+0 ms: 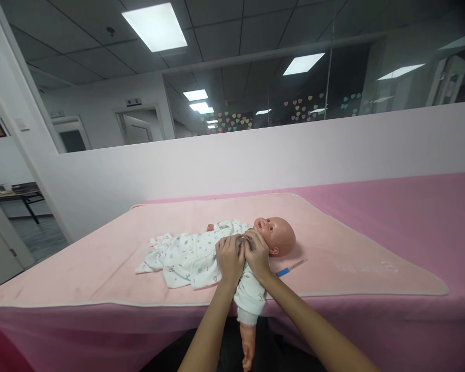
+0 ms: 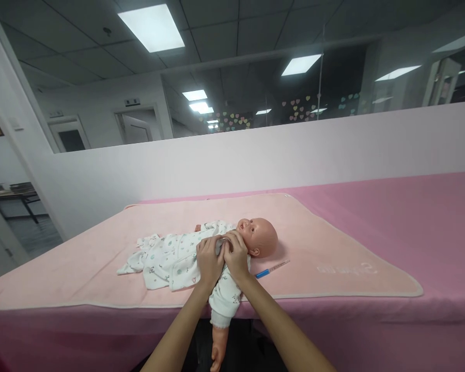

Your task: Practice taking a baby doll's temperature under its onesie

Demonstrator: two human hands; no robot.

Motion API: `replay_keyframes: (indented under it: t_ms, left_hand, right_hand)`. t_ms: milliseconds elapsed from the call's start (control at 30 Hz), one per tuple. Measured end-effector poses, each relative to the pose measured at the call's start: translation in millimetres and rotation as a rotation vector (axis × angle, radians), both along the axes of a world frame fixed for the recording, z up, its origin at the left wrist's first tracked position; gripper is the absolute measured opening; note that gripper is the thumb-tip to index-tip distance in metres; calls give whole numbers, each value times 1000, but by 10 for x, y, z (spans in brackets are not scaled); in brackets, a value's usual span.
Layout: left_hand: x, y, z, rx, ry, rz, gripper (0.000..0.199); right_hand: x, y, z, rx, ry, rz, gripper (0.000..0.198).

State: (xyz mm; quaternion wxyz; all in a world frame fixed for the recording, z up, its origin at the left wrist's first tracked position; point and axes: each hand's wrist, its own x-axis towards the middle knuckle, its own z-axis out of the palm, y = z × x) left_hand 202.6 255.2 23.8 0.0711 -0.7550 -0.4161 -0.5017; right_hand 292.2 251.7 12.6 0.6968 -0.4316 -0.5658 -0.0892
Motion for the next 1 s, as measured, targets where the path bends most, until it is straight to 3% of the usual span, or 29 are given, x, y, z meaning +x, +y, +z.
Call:
replay_keyframes:
  t_ms: [533, 800, 1000]
  left_hand:
    - [2, 31, -43, 11, -57, 0, 9]
    - [-60, 18, -39, 60, -320, 3, 11]
    - [-204, 12, -28, -23, -457, 88, 21]
  right_hand:
    - [9, 16, -30, 64, -38, -44, 24]
    - [21, 37, -49, 130, 42, -133, 23]
    - [25, 14, -51, 131, 41, -134, 24]
